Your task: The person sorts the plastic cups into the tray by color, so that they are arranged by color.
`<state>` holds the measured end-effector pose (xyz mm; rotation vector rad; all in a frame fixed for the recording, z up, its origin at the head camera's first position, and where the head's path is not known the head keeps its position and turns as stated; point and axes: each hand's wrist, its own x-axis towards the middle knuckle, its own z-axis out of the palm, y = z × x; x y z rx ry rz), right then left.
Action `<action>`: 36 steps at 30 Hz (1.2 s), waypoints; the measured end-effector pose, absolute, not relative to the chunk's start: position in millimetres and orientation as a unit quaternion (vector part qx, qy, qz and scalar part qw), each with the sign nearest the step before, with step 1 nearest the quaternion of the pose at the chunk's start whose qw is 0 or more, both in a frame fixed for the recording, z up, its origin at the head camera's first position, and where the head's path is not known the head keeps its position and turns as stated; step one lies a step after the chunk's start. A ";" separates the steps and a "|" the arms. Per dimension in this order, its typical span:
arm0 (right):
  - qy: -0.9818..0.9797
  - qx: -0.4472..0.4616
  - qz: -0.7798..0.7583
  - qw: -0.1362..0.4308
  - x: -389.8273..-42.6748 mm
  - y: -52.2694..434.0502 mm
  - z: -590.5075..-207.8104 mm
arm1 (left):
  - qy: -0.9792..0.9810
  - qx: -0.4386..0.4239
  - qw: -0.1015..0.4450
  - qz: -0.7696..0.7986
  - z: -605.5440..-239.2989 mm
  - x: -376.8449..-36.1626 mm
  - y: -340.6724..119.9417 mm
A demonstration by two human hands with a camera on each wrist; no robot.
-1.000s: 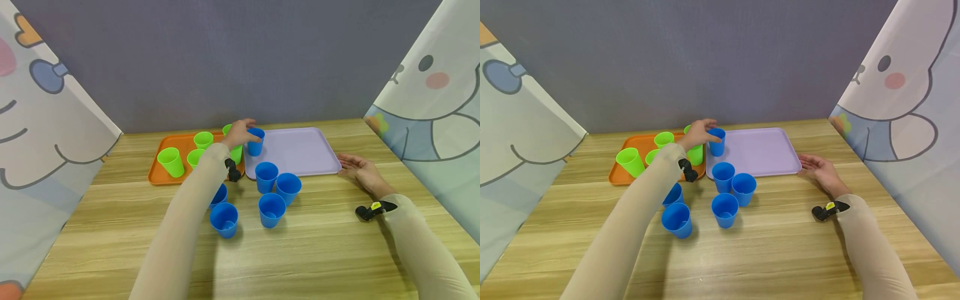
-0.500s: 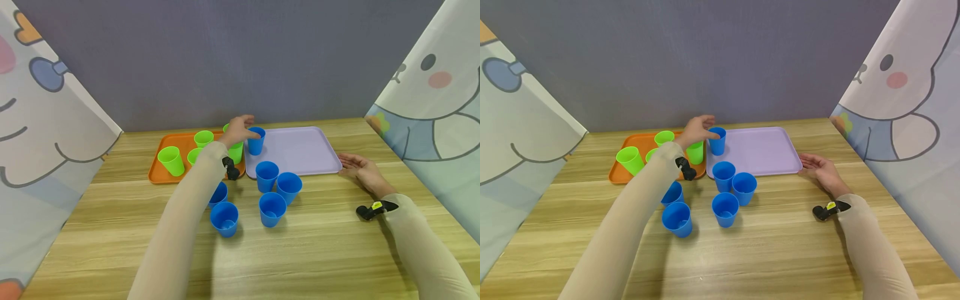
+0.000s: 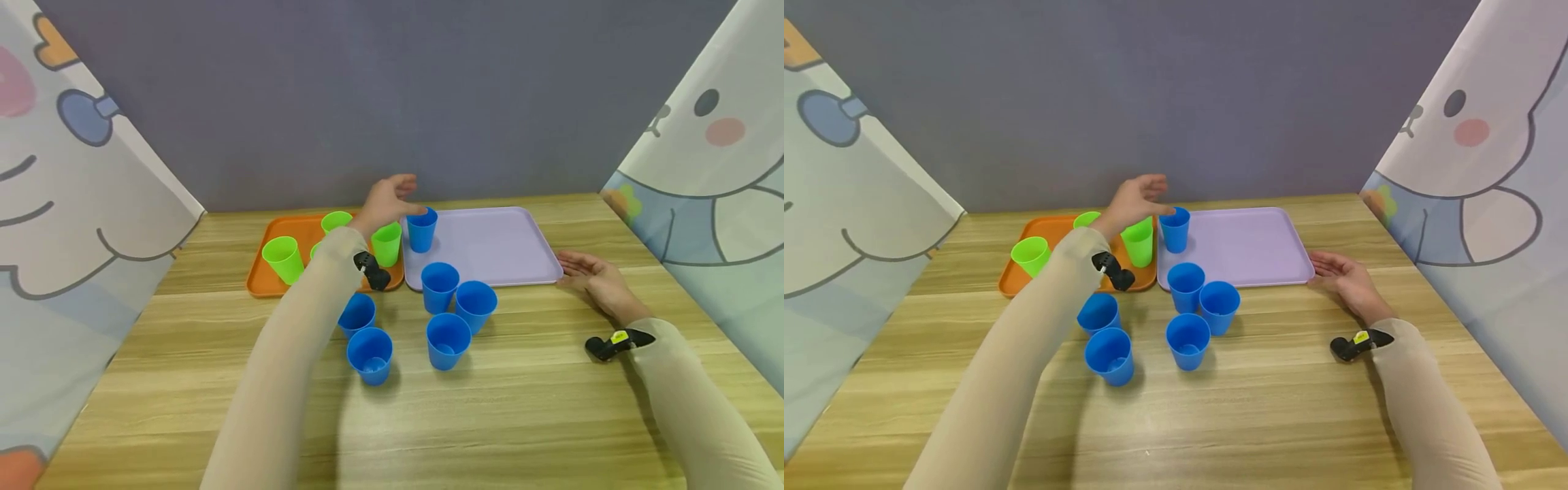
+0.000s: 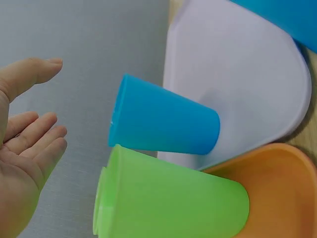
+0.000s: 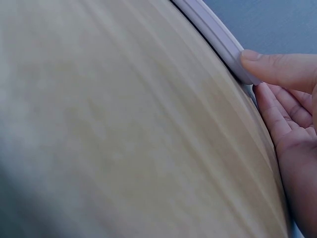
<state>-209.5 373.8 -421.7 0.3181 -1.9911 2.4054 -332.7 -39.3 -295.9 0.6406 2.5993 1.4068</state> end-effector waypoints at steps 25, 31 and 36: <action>-0.625 0.087 0.776 0.003 -210.1 376.9 -423.8 | 0.792 0.270 0.059 0.545 -270.7 -284.6 -83.3; -0.621 0.088 0.779 0.003 -212.0 375.6 -425.2 | 0.785 0.274 0.080 0.550 -269.5 -271.2 -101.1; -0.613 0.099 0.784 0.002 -213.2 374.4 -424.9 | 0.790 0.286 0.096 0.534 -275.6 -262.3 -119.0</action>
